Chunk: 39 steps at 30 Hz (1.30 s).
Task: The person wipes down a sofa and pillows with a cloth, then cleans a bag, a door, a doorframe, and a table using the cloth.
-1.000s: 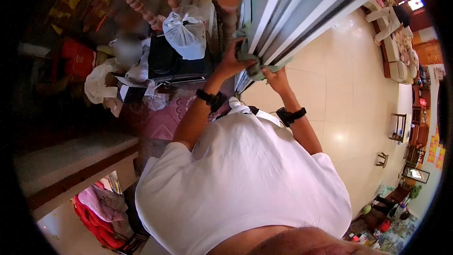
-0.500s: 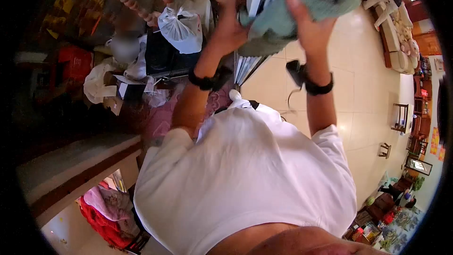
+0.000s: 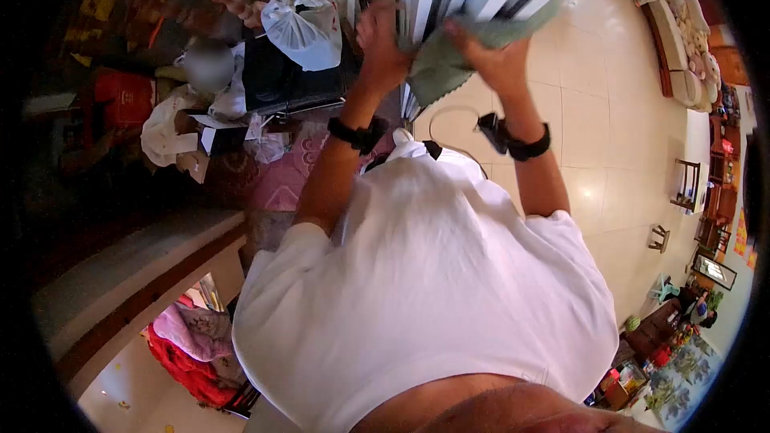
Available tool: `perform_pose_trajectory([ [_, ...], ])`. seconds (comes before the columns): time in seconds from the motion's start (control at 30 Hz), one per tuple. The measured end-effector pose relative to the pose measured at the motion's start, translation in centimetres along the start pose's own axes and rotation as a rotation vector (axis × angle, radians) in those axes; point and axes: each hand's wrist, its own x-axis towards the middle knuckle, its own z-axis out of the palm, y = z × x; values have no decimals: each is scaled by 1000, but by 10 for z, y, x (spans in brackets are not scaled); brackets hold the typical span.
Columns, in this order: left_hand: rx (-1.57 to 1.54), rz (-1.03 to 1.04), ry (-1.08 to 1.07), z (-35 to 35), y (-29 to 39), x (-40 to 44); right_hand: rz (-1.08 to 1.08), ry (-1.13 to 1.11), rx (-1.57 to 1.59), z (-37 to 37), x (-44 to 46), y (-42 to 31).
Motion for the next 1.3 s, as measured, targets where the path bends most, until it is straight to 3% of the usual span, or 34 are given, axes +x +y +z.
perform_pose_trajectory([
  [0.03, 2, 0, 10, 6, -9, -13, -26, -20, -18, 4, -13, 14],
  [0.1, 264, -323, -172, 16, -23, -38, 73, -19, -93, 18, -47, 52],
  [0.23, 340, -356, -192, 27, -65, -83, 280, -46, -76, 32, -95, 84],
  [0.3, 133, -466, -298, 33, -83, -100, 334, -128, -98, 26, -99, 76],
  [0.37, 145, -544, -254, 53, -108, -120, 391, -218, -120, 24, -100, 75],
  [0.43, 128, -422, -291, 88, -149, -142, 517, -163, -45, 22, -103, 78],
  [0.5, 108, -388, -341, 108, -159, -156, 489, -220, -81, 20, -99, 75],
  [0.53, -9, -512, -455, 119, -158, -158, 483, -246, -97, 19, -98, 72],
  [0.6, -133, -563, -655, 129, -167, -163, 478, -310, -111, 16, -96, 77],
  [0.67, -260, -594, -649, 127, -162, -160, 462, -332, -55, 13, -96, 81],
  [0.77, -231, -95, -580, 120, -164, -149, 346, -415, -62, -1, -97, 88],
  [0.83, -685, -854, -577, 117, -170, -145, 206, -458, -204, -11, -101, 99],
  [0.97, -862, -688, -410, 81, -148, -133, 267, -508, -195, -14, -97, 91],
  [1.03, -485, -748, -467, 51, -127, -109, 329, -514, -251, -13, -92, 83],
  [1.17, -574, -642, -293, -11, -71, -65, 334, -397, -274, -12, -87, 68],
  [1.23, -870, -402, -82, -27, -46, -36, 309, -422, -184, -10, -71, 46],
  [1.3, -871, -275, -90, -27, -21, -11, 348, -543, -198, -27, -62, 50],
])
